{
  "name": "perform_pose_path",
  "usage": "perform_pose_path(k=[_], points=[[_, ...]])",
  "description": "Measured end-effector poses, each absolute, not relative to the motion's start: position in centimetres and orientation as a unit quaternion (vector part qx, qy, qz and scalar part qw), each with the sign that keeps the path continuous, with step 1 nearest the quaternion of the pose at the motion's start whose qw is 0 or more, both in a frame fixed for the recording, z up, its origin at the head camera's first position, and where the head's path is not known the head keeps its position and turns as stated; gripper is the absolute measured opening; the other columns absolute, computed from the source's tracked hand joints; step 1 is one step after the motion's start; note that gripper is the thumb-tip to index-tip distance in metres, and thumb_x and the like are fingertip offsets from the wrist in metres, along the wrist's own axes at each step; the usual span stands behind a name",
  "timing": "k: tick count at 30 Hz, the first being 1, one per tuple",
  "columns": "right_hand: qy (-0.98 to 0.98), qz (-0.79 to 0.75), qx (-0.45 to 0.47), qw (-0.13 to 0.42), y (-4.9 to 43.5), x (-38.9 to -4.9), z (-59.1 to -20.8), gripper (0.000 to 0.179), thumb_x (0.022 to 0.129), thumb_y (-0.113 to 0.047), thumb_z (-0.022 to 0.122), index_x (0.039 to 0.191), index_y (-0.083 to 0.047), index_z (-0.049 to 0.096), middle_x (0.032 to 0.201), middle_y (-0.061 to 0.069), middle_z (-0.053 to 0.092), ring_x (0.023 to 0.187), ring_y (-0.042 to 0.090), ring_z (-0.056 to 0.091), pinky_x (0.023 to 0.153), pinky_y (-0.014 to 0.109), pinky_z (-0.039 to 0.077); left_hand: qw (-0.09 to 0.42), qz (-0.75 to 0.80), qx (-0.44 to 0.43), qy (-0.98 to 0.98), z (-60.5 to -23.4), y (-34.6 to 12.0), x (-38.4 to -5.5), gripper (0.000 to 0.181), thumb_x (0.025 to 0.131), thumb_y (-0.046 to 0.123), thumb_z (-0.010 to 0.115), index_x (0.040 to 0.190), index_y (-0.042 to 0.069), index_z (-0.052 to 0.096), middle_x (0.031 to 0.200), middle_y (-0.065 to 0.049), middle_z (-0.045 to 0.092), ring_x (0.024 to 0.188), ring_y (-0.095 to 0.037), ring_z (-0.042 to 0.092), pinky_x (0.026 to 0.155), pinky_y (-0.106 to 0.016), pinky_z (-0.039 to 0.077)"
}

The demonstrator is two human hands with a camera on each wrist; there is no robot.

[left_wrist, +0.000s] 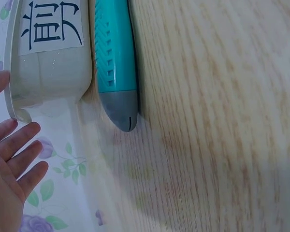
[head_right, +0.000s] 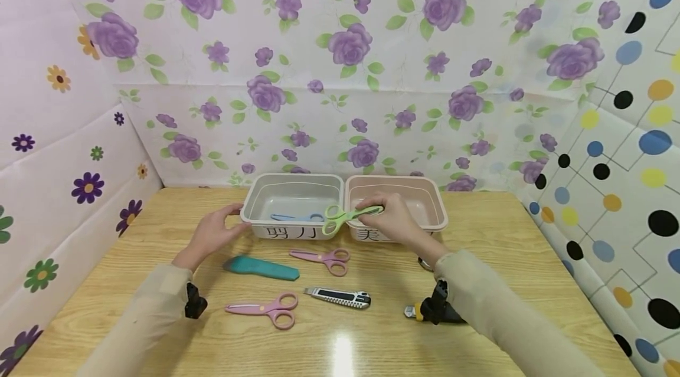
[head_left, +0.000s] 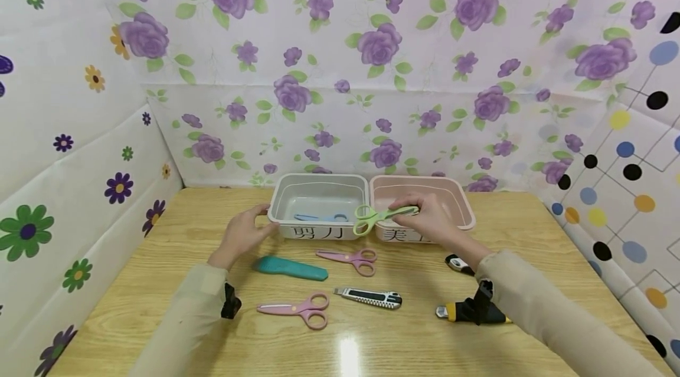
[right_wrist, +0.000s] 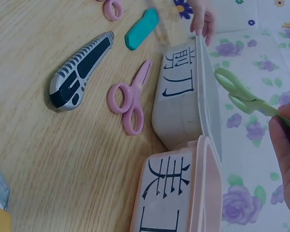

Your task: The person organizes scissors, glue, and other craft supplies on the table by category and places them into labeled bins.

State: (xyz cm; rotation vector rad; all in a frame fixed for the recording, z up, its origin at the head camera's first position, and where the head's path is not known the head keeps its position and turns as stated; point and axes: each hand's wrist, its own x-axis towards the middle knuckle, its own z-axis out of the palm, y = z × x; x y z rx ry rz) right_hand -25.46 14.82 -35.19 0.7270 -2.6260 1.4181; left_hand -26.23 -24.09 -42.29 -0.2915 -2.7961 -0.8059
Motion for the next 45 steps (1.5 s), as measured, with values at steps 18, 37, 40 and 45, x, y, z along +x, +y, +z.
perform_pose_path(k=[18, 37, 40, 45], points=[[-0.845, 0.48, 0.231, 0.043, 13.4, -27.5, -35.7, 0.021, 0.077, -0.004, 0.068, 0.097, 0.001, 0.069, 0.105, 0.015, 0.064, 0.073, 0.013, 0.054, 0.049, 0.019, 0.043, 0.108, -0.274, -0.101, -0.95, -42.4, -24.0, -26.3, 0.055, 0.084, 0.034, 0.062, 0.128, 0.003, 0.05, 0.114, -0.018, 0.06, 0.103, -0.04, 0.055, 0.084, -0.056, 0.042], [-0.827, 0.522, 0.199, 0.056, 11.7, -29.3, -36.5, 0.023, 0.075, 0.005, 0.066, 0.098, 0.007, 0.067, 0.098, 0.022, 0.065, 0.062, 0.002, 0.055, 0.057, 0.015, 0.048, 0.11, -0.275, -0.099, -0.95, -42.3, -24.0, -26.2, 0.056, 0.084, 0.037, 0.062, 0.127, 0.003, 0.051, 0.114, -0.018, 0.06, 0.103, -0.04, 0.055, 0.085, -0.055, 0.042], [-0.827, 0.522, 0.2, 0.063, 11.5, -29.5, -36.9, 0.022, 0.075, 0.006, 0.066, 0.097, 0.008, 0.067, 0.099, 0.023, 0.064, 0.065, 0.003, 0.055, 0.057, 0.014, 0.047, 0.112, -0.272, -0.1, -0.951, -42.3, -24.1, -26.2, 0.056, 0.084, 0.037, 0.062, 0.127, 0.003, 0.051, 0.114, -0.019, 0.06, 0.102, -0.04, 0.055, 0.084, -0.055, 0.042], [-0.83, 0.519, 0.192, 0.069, 11.2, -29.8, -37.4, 0.022, 0.074, 0.005, 0.066, 0.096, 0.008, 0.068, 0.098, 0.023, 0.065, 0.062, 0.005, 0.052, 0.054, 0.014, 0.044, 0.113, -0.268, -0.1, -0.952, -42.4, -24.1, -26.3, 0.057, 0.084, 0.037, 0.062, 0.127, 0.003, 0.051, 0.114, -0.019, 0.06, 0.102, -0.04, 0.055, 0.084, -0.055, 0.042]])
